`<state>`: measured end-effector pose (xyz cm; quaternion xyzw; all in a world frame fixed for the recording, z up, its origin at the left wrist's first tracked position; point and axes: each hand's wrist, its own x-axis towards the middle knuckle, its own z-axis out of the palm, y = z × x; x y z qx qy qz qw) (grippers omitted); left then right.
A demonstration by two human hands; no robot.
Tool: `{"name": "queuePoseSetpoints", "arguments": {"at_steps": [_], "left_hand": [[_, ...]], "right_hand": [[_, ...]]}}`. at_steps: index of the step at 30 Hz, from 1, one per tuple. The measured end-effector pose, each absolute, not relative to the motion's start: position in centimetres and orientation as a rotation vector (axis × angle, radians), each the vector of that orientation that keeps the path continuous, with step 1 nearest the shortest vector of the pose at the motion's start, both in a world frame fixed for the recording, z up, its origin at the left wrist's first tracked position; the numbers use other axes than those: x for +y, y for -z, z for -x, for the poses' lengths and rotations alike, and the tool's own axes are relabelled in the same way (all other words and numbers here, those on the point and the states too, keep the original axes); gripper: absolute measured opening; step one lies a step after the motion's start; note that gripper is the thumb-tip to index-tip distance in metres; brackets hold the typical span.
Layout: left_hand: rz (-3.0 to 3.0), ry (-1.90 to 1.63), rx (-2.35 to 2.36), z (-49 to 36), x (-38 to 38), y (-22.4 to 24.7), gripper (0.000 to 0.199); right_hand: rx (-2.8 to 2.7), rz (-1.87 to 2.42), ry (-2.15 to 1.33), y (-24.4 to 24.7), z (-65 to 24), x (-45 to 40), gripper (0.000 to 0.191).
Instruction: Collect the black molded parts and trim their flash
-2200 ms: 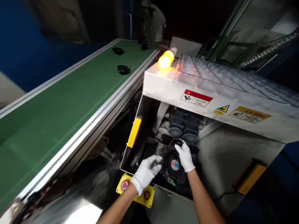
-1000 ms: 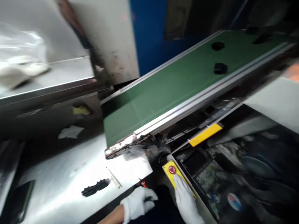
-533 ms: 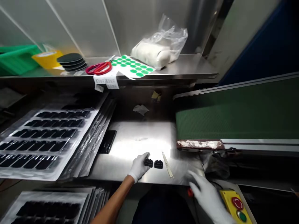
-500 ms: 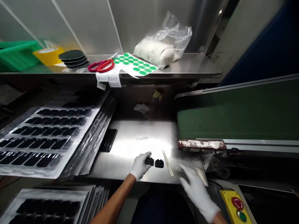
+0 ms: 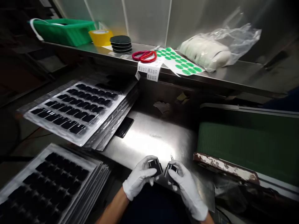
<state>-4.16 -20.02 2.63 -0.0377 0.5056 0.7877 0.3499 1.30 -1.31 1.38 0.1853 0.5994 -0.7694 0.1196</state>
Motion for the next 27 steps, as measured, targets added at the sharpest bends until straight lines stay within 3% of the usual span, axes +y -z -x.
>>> {"name": "queuePoseSetpoints", "arguments": {"at_steps": [3, 6, 8, 13, 27], "left_hand": [[0.171, -2.093, 1.272, 3.0, -19.1, -5.9, 0.043], [0.183, -2.107, 1.341, 2.2, -17.8, -9.6, 0.053], [0.167, -2.076, 1.459, 1.9, -16.8, -12.2, 0.063], [0.252, -1.858, 1.727, 1.4, -14.3, -17.2, 0.063], [0.086, -1.609, 1.752, 4.9, -16.9, -20.4, 0.053]], "right_hand": [[1.496, -0.413, 2.285, -5.9, -0.9, 0.1, 0.053], [1.428, -0.311, 2.28, -9.4, -0.2, 1.7, 0.064], [1.509, -0.26, 2.226, -11.0, 0.1, 2.7, 0.062], [1.622, -0.283, 2.099, -14.0, 0.1, 4.4, 0.061], [1.596, -0.44, 2.042, -18.7, 1.5, 1.5, 0.054]]}}
